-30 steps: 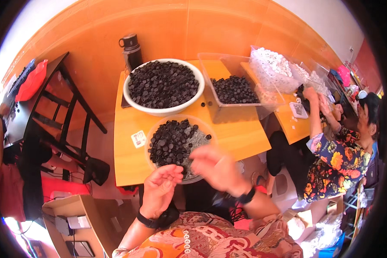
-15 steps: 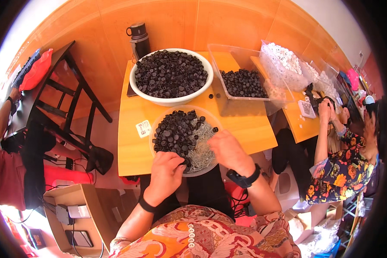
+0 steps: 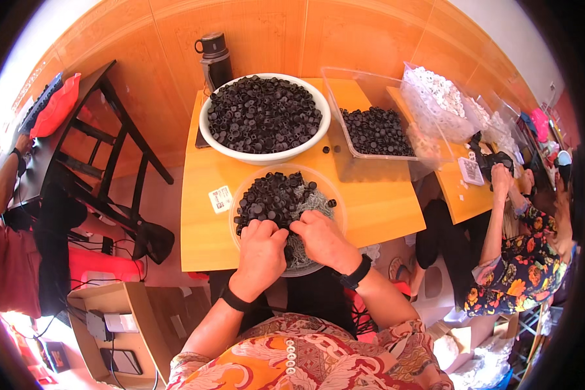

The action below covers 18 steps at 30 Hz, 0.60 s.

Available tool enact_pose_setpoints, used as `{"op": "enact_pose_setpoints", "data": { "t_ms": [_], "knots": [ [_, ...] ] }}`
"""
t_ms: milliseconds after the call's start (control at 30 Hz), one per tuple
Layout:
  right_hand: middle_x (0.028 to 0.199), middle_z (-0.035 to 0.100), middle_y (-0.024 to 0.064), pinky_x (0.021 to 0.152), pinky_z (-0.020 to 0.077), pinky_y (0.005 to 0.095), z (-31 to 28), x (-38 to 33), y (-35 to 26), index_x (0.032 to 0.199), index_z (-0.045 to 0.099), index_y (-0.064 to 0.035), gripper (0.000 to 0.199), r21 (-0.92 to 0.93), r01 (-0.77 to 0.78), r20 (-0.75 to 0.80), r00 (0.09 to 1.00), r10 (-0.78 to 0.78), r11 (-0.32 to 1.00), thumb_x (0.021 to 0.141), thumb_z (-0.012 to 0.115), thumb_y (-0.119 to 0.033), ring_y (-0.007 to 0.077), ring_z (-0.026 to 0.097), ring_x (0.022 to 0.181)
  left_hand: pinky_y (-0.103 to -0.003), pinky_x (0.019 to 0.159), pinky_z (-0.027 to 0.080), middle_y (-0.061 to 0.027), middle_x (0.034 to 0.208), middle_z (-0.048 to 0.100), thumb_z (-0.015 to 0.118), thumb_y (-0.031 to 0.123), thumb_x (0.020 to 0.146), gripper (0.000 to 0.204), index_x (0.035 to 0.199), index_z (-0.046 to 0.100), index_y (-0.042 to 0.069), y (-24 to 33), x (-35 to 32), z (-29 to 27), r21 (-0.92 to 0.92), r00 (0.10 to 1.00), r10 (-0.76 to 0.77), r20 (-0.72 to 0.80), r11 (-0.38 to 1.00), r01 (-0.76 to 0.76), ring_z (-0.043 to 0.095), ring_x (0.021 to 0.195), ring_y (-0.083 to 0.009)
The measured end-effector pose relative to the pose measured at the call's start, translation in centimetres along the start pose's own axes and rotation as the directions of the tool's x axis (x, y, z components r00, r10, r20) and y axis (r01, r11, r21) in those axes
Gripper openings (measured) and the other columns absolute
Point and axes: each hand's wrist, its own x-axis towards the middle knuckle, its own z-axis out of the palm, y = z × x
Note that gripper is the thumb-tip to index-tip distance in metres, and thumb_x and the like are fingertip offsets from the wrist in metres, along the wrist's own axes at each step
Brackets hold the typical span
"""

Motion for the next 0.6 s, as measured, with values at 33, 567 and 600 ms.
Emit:
{"op": "enact_pose_setpoints", "data": {
  "t_ms": [33, 567, 600],
  "knots": [
    [0.076, 0.051, 0.0128, 0.071, 0.0431, 0.0384, 0.0, 0.0, 0.1, 0.075, 0.056, -0.0035, 0.012, -0.038, 0.005, 0.026, 1.000, -0.004, 0.999, 0.064, 0.055, 0.001, 0.0302, 0.051, 0.078, -0.036, 0.068, 0.039, -0.0079, 0.079, 0.055, 0.062, -0.003, 0.063, 0.019, 0.081, 0.063, 0.004, -0.1, -0.1, 0.1, 0.012, 0.999, -0.015, 0.030, 1.000, 0.015, 0.049, 0.076, -0.0276],
    [0.076, 0.060, 0.0098, 0.058, 0.0471, 0.0261, -2.8, -0.6, 0.2, 0.082, 0.056, 0.0020, 0.011, 0.848, -0.421, 0.294, 0.879, 0.376, 0.323, 0.082, 0.058, -0.009, 0.0167, 0.058, 0.064, -0.038, 0.068, 0.041, -0.0096, 0.082, 0.056, 0.062, -0.005, 0.064, 0.021, 0.084, 0.062, 0.002, -0.6, 0.0, 0.1, -0.179, 0.993, -0.033, -0.112, 0.984, 0.012, 0.050, 0.076, -0.0294],
    [0.076, 0.060, 0.0098, 0.058, 0.0471, 0.0261, -2.9, -0.7, 0.1, 0.082, 0.056, 0.0020, 0.011, 0.848, -0.420, 0.292, 0.879, 0.376, 0.324, 0.082, 0.058, -0.009, 0.0167, 0.058, 0.064, -0.036, 0.068, 0.042, -0.0100, 0.083, 0.057, 0.062, -0.005, 0.067, 0.021, 0.087, 0.062, 0.001, -0.6, -0.1, 0.0, -0.235, 0.995, -0.043, -0.094, 0.972, 0.020, 0.052, 0.076, -0.0288]
  ]
}}
